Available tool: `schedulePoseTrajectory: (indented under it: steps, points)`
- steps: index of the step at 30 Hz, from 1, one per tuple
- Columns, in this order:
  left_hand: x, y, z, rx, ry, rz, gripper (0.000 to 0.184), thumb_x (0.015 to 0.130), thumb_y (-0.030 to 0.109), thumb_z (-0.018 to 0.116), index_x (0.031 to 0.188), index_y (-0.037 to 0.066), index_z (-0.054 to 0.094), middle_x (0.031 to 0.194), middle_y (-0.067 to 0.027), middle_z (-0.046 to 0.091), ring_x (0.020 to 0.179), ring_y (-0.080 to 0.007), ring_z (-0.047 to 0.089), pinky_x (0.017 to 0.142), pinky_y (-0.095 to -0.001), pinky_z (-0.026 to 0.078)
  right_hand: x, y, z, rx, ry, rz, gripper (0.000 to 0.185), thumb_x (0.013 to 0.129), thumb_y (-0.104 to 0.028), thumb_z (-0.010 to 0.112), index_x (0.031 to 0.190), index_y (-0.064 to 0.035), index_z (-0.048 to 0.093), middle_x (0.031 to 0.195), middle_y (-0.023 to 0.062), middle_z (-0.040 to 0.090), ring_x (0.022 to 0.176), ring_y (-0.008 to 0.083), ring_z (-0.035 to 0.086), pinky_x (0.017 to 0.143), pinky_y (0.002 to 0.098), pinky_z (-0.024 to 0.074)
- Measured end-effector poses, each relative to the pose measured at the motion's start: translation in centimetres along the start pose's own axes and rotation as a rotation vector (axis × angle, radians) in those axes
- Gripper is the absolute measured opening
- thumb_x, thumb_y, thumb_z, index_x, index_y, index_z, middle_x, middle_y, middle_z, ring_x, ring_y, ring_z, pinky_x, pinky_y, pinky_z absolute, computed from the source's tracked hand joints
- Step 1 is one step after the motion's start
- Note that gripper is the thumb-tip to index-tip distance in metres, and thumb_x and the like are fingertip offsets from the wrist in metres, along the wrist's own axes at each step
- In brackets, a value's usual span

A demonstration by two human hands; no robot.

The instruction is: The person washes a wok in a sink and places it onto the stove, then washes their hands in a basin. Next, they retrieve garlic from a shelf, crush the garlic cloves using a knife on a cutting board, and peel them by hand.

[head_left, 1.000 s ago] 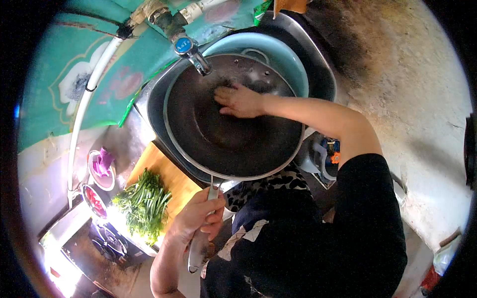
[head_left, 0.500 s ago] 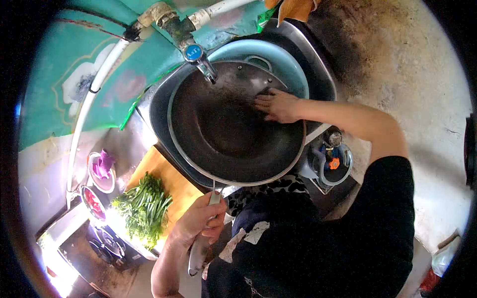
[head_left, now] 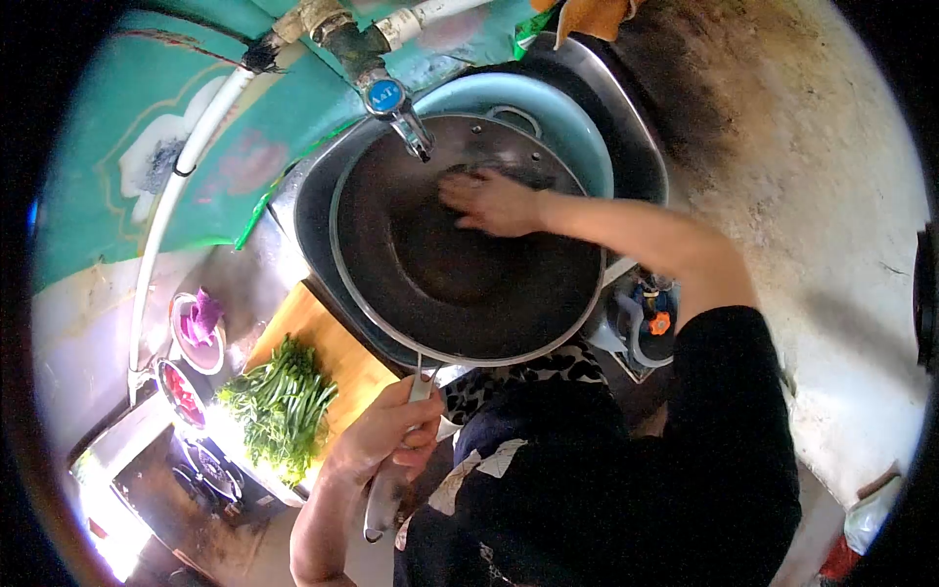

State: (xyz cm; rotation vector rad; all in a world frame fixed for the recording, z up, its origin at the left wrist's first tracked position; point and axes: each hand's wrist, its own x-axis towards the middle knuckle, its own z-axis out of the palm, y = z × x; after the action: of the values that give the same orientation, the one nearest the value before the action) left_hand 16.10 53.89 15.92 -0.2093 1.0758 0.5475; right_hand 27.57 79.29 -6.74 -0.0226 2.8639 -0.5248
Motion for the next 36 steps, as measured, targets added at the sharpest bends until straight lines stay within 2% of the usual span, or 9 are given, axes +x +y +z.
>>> schedulePoseTrajectory:
  steps: [6, 9, 16, 20, 22, 24, 28, 34, 36]
  points:
    - [-0.1, 0.0, 0.2, 0.059, 0.039, -0.012, 0.01, 0.089, 0.014, 0.049, 0.086, 0.008, 0.041, 0.054, 0.0012, 0.035, 0.037, -0.0085, 0.036, 0.033, -0.0276, 0.037, -1.0, -12.8, -4.1, 0.845, -0.008, -0.084, 0.053, 0.095, -0.037, 0.039, 0.13, 0.003, 0.042, 0.139, 0.0193, 0.038, 0.129, 0.0314, 0.036, 0.106, 0.0394, 0.0278]
    - [0.1, -0.2, 0.2, 0.035, 0.022, -0.011, 0.01, 0.089, 0.014, 0.049, 0.086, 0.009, 0.041, 0.054, 0.0016, 0.034, 0.037, -0.0085, 0.036, 0.034, -0.0275, 0.037, -3.9, -14.8, -5.6, 1.121, -0.077, 0.014, 0.058, 0.094, -0.045, 0.034, 0.128, 0.0001, 0.044, 0.13, 0.0256, 0.043, 0.107, 0.0429, 0.052, 0.094, 0.0433, 0.0412]
    - [0.1, -0.2, 0.6, 0.054, 0.068, -0.021, 0.013, 0.09, 0.016, 0.049, 0.082, 0.01, 0.04, 0.055, 0.0023, 0.035, 0.038, -0.0079, 0.036, 0.034, -0.0266, 0.037, 4.5, -3.6, 1.9, 0.308, 0.373, 0.323, 0.063, 0.091, -0.036, 0.044, 0.137, 0.0042, 0.027, 0.142, 0.0229, 0.028, 0.132, 0.0356, 0.028, 0.104, 0.0514, 0.0244]
    - [0.1, -0.8, 0.4, 0.018, -0.005, 0.059, 0.014, 0.089, 0.017, 0.049, 0.081, 0.01, 0.04, 0.054, 0.0022, 0.035, 0.038, -0.0081, 0.037, 0.034, -0.0273, 0.038, -4.4, -2.5, 1.7, -0.167, -0.03, 0.479, 0.062, 0.093, -0.04, 0.041, 0.132, 0.0071, 0.033, 0.141, 0.0241, 0.031, 0.132, 0.0344, 0.029, 0.105, 0.0481, 0.0251]
    - [0.1, -0.8, 0.2, 0.037, -0.011, 0.064, 0.014, 0.09, 0.017, 0.049, 0.081, 0.01, 0.04, 0.054, 0.0019, 0.035, 0.038, -0.0081, 0.037, 0.034, -0.0274, 0.038, -6.1, -6.8, -1.9, 0.125, -0.395, 0.518, 0.065, 0.093, -0.047, 0.035, 0.132, 0.0048, 0.036, 0.135, 0.025, 0.038, 0.125, 0.0368, 0.038, 0.102, 0.0472, 0.0308]
    - [0.0, -1.0, 0.2, 0.041, -0.01, 0.048, 0.014, 0.09, 0.017, 0.049, 0.082, 0.009, 0.04, 0.055, 0.0016, 0.035, 0.038, -0.0081, 0.037, 0.034, -0.0275, 0.038, -6.5, -11.7, -4.6, 0.42, -0.364, 0.263, 0.061, 0.094, -0.044, 0.035, 0.128, 0.0058, 0.039, 0.128, 0.0272, 0.044, 0.116, 0.0395, 0.047, 0.099, 0.0456, 0.0361]
    - [0.2, -0.7, 0.2, 0.012, 0.018, 0.033, 0.016, 0.09, 0.018, 0.05, 0.08, 0.011, 0.039, 0.053, 0.0025, 0.034, 0.036, -0.0067, 0.035, 0.032, -0.0259, 0.036, 3.7, -13.8, -2.7, 0.939, 0.508, 0.003, 0.053, 0.092, -0.035, 0.042, 0.124, 0.0071, 0.039, 0.128, 0.0284, 0.043, 0.116, 0.0454, 0.043, 0.098, 0.0474, 0.0364]
    - [0.1, -1.0, 0.3, -0.011, 0.001, 0.036, 0.016, 0.09, 0.017, 0.05, 0.082, 0.01, 0.037, 0.055, 0.0006, 0.037, 0.037, -0.0082, 0.037, 0.034, -0.0277, 0.038, 1.4, -1.4, 2.9, 0.017, 0.437, 0.478, 0.065, 0.09, -0.035, 0.048, 0.137, 0.0039, 0.026, 0.144, 0.0248, 0.023, 0.135, 0.0325, 0.023, 0.105, 0.0549, 0.0198]
    - [0.2, -1.0, 0.2, -0.002, 0.006, 0.056, 0.016, 0.09, 0.017, 0.05, 0.082, 0.009, 0.037, 0.055, 0.0006, 0.037, 0.037, -0.0082, 0.037, 0.034, -0.0279, 0.038, -3.0, -2.7, 2.3, -0.092, 0.073, 0.574, 0.066, 0.092, -0.042, 0.041, 0.137, 0.0049, 0.027, 0.143, 0.0258, 0.025, 0.135, 0.0326, 0.025, 0.107, 0.0516, 0.0203]
